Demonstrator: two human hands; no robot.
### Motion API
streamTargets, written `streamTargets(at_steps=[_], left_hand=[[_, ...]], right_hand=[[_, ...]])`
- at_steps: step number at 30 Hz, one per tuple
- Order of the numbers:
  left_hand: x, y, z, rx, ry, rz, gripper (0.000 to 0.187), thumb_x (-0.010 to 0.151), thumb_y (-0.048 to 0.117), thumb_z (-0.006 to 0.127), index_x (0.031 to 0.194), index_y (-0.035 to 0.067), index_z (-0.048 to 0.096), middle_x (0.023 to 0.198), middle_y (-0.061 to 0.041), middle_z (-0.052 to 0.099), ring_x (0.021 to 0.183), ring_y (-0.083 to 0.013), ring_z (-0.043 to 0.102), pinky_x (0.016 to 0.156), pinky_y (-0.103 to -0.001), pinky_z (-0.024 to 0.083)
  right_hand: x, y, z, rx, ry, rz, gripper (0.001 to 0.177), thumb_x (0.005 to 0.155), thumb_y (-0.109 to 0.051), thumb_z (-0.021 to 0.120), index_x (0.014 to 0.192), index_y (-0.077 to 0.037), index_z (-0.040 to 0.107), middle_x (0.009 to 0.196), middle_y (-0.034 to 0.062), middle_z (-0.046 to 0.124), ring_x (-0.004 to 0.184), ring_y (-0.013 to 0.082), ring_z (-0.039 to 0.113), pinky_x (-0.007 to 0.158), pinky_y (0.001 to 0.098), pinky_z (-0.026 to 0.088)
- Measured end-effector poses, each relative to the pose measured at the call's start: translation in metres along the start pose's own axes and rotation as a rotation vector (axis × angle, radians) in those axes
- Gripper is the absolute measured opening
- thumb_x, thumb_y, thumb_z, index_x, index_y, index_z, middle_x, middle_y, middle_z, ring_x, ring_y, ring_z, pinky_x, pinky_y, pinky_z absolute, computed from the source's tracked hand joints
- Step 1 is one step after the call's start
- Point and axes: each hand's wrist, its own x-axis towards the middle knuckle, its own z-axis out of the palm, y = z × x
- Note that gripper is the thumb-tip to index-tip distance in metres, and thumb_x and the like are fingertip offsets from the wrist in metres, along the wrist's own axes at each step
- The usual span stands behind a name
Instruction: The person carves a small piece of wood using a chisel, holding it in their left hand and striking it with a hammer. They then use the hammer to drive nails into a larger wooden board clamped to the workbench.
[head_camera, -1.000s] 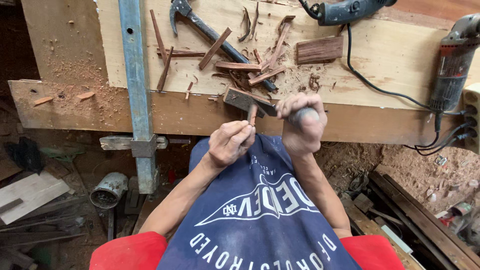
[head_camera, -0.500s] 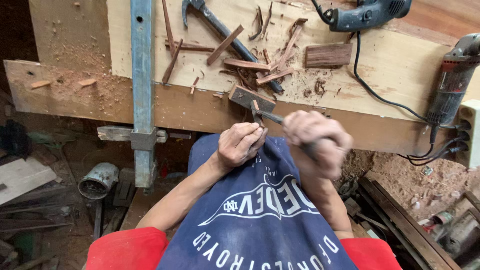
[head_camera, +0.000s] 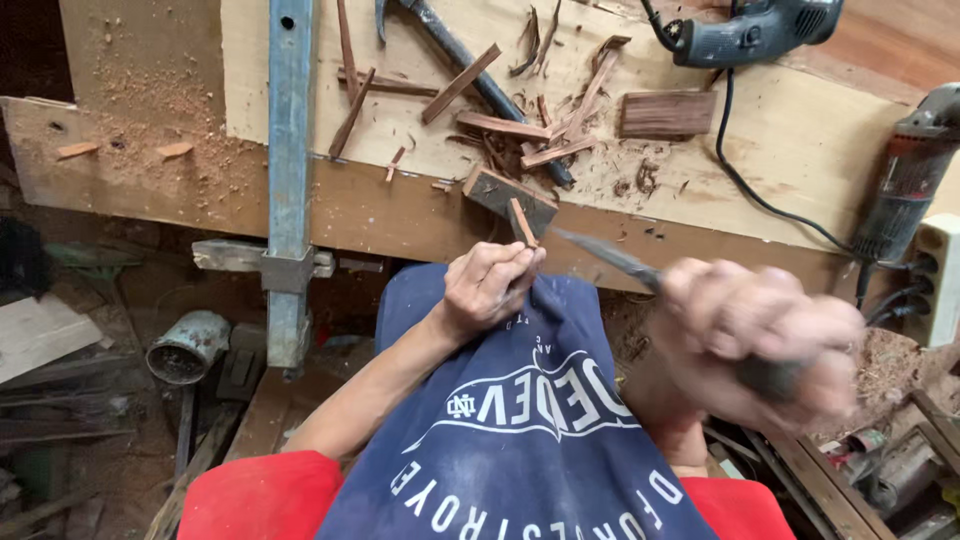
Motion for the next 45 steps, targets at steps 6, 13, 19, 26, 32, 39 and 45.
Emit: streamTargets(at_steps=[6,13,19,26,32,39,45], left_hand=[[-0.001,0.0,0.003,0.02,0.01,0.022,0.025,0.083,-0.003,0.086,0.097,0.002,0.066,0.094,-0.012,0.065,0.075,-0.0238,0.069,0.062,-0.034,0.059],[0.0,-0.006,-0.001,-0.008,-0.048,0.025,0.022,0.082,-0.003,0.082,0.097,0.001,0.066,0.096,-0.012,0.065,0.077,-0.0254,0.069,0.063,-0.036,0.058],[-0.006,-0.003,-0.001,0.031,-0.022,0.033,0.024,0.083,-0.003,0.086,0.098,0.002,0.067,0.098,-0.011,0.066,0.077,-0.0245,0.069,0.062,-0.034,0.057],[0.003,0.001,0.004,0.024,0.036,0.019,0.027,0.082,-0.004,0.087,0.1,0.001,0.068,0.095,-0.01,0.067,0.075,-0.0235,0.069,0.064,-0.034,0.059],[-0.004,-0.002,0.004,0.05,0.025,0.057,0.025,0.083,-0.005,0.085,0.098,0.002,0.067,0.095,-0.011,0.067,0.076,-0.025,0.069,0.064,-0.034,0.058],[-0.011,-0.002,0.002,-0.007,0.009,0.023,0.026,0.084,-0.004,0.088,0.1,0.001,0.068,0.096,-0.011,0.065,0.076,-0.0226,0.068,0.063,-0.033,0.058],[-0.006,-0.003,0.003,-0.019,-0.004,-0.014,0.025,0.083,-0.005,0.085,0.099,0.003,0.068,0.094,-0.009,0.065,0.077,-0.023,0.068,0.065,-0.035,0.059]], right_hand=[[-0.002,0.024,0.014,-0.398,0.128,0.116,0.03,0.098,-0.037,0.056,0.09,-0.008,0.058,0.073,0.0084,0.06,0.06,0.0198,0.056,0.067,0.0449,0.052],[-0.023,0.042,0.024,-0.301,-0.063,0.244,0.046,0.108,-0.042,0.062,0.088,0.0,0.058,0.071,0.0126,0.055,0.063,0.0224,0.054,0.066,0.0375,0.045],[-0.002,0.056,-0.001,-0.135,0.076,0.257,0.04,0.101,-0.04,0.066,0.088,-0.004,0.057,0.07,0.0087,0.056,0.056,0.0182,0.052,0.054,0.0361,0.045],[-0.012,0.04,0.014,-0.078,-0.107,0.055,0.052,0.097,-0.057,0.063,0.091,-0.005,0.059,0.074,0.008,0.058,0.068,0.0194,0.055,0.064,0.0341,0.047],[-0.025,0.055,0.009,-0.389,-0.18,0.2,0.049,0.106,-0.05,0.062,0.092,-0.003,0.062,0.07,0.0122,0.059,0.063,0.0212,0.059,0.068,0.0433,0.052],[-0.005,0.073,0.0,-0.115,0.019,0.146,0.03,0.098,-0.026,0.055,0.085,0.001,0.051,0.07,0.0143,0.052,0.062,0.0218,0.053,0.061,0.0395,0.048],[-0.023,0.057,0.003,-0.299,0.067,0.213,0.027,0.098,-0.022,0.062,0.081,-0.003,0.056,0.067,0.0111,0.057,0.059,0.0202,0.053,0.057,0.0399,0.048]])
